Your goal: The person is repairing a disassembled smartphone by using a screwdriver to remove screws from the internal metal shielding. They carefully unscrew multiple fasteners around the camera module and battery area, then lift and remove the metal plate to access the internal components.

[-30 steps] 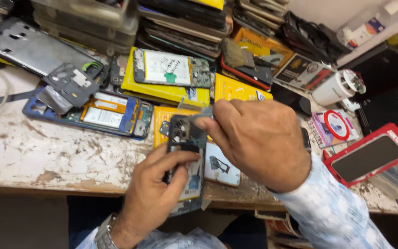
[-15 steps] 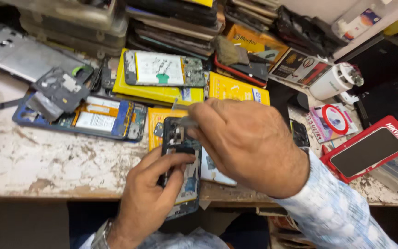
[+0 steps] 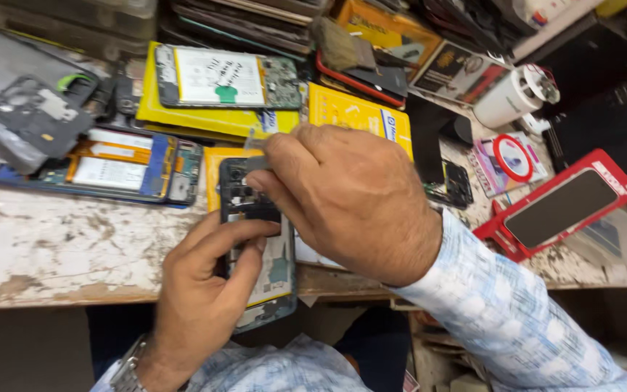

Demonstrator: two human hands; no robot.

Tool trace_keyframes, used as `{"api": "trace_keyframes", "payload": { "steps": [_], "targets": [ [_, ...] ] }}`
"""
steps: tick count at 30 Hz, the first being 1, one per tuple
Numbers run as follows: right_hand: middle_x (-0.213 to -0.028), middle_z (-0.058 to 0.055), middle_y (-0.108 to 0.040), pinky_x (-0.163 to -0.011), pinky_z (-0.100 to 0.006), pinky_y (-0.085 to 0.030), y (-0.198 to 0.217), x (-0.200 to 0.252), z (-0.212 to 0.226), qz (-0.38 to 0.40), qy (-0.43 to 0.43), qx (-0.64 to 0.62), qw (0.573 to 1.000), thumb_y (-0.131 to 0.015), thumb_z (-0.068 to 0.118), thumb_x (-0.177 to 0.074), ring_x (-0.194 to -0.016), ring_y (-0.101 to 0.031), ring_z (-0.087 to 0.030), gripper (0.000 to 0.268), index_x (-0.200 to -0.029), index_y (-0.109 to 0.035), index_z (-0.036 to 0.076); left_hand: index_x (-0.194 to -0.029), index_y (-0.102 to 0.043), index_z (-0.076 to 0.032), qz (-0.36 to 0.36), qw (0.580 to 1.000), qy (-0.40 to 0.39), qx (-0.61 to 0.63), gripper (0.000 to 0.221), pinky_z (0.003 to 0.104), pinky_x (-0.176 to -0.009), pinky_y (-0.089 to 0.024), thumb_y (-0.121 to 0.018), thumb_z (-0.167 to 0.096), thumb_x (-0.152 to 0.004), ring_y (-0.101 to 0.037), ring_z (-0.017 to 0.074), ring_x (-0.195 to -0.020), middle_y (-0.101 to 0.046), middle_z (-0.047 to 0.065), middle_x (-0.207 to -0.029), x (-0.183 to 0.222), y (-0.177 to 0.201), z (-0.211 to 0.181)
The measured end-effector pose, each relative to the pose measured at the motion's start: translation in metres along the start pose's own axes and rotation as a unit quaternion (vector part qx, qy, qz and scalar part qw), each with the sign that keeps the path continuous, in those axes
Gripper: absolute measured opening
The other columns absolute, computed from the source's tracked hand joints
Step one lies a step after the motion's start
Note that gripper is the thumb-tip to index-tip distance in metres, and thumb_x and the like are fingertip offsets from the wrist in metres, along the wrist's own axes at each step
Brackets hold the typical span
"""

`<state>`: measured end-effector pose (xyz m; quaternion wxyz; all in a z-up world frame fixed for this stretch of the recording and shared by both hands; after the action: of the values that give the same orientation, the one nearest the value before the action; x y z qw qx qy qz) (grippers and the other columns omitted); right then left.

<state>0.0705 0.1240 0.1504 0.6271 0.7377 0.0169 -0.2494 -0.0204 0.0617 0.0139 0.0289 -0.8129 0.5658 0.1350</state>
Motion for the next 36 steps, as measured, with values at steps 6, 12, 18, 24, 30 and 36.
{"api": "trace_keyframes", "payload": {
  "steps": [6,12,18,24,30,36],
  "targets": [
    [-0.104,-0.01,-0.075,-0.079,-0.029,-0.059,0.008,0.053,-0.043,-0.055,-0.154,-0.166,0.973,-0.076,0.008,-0.1,-0.089,-0.075,-0.018,0.016,-0.113,-0.071,0.001,-0.111,-0.075,-0.007,0.005,1.0,0.004,0.026,0.024,0.026,-0.069,-0.052,-0.066,0.001,-0.09,-0.067,0.0127,-0.082,-0.071,0.005,-0.094,0.0,0.001,0.003],
    [-0.092,-0.009,-0.075,-0.076,-0.028,-0.055,-0.018,0.145,-0.059,-0.099,-0.311,-0.173,0.929,-0.077,0.007,-0.09,-0.083,-0.071,-0.016,0.016,-0.102,-0.073,-0.001,-0.111,-0.074,-0.005,0.004,0.999,0.009,0.038,0.023,0.023,-0.071,-0.051,-0.068,0.001,-0.09,-0.067,0.0097,-0.09,-0.071,0.005,-0.103,-0.002,-0.003,0.006],
    [-0.087,-0.01,-0.072,-0.073,-0.03,-0.054,-0.03,0.186,-0.043,-0.1,-0.322,-0.162,0.927,-0.076,0.003,-0.086,-0.079,-0.07,-0.018,0.013,-0.097,-0.07,-0.002,-0.112,-0.073,-0.002,0.015,0.998,0.026,0.058,0.023,0.022,-0.078,-0.052,-0.066,0.003,-0.091,-0.068,0.0103,-0.096,-0.07,0.007,-0.107,-0.002,-0.006,0.01],
    [-0.09,-0.011,-0.073,-0.074,-0.03,-0.055,-0.034,0.181,-0.04,-0.104,-0.296,-0.169,0.934,-0.076,0.0,-0.086,-0.079,-0.071,-0.02,0.013,-0.097,-0.069,-0.002,-0.113,-0.072,-0.002,0.016,0.999,0.023,0.046,0.022,0.022,-0.08,-0.053,-0.064,0.003,-0.093,-0.067,0.0104,-0.096,-0.069,0.007,-0.105,-0.003,-0.008,0.008],
    [-0.092,-0.011,-0.073,-0.077,-0.029,-0.056,-0.027,0.178,-0.043,-0.134,-0.304,-0.178,0.926,-0.076,-0.001,-0.087,-0.083,-0.071,-0.02,0.014,-0.099,-0.069,-0.003,-0.112,-0.075,-0.004,0.016,0.999,0.035,0.021,0.022,0.023,-0.072,-0.05,-0.066,-0.001,-0.093,-0.064,0.0105,-0.087,-0.068,0.006,-0.098,-0.003,-0.008,0.012],
    [-0.095,-0.01,-0.074,-0.082,-0.03,-0.055,-0.025,0.151,-0.037,-0.166,-0.28,-0.224,0.919,-0.074,-0.003,-0.088,-0.088,-0.071,-0.02,0.014,-0.1,-0.069,-0.003,-0.11,-0.077,-0.006,0.029,0.999,0.002,0.019,0.021,0.024,-0.068,-0.051,-0.073,-0.01,-0.09,-0.066,0.0128,-0.086,-0.07,0.006,-0.095,-0.009,-0.009,0.004]
  ]
}}
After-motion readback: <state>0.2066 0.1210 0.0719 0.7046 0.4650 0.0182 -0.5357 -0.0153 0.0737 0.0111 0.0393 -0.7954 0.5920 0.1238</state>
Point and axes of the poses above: each hand's wrist, its own x-axis away from the middle knuckle, its own y-axis out of the back of the hand, z = x × y, the point moved 7 cm from there along -x, towards the middle knuckle
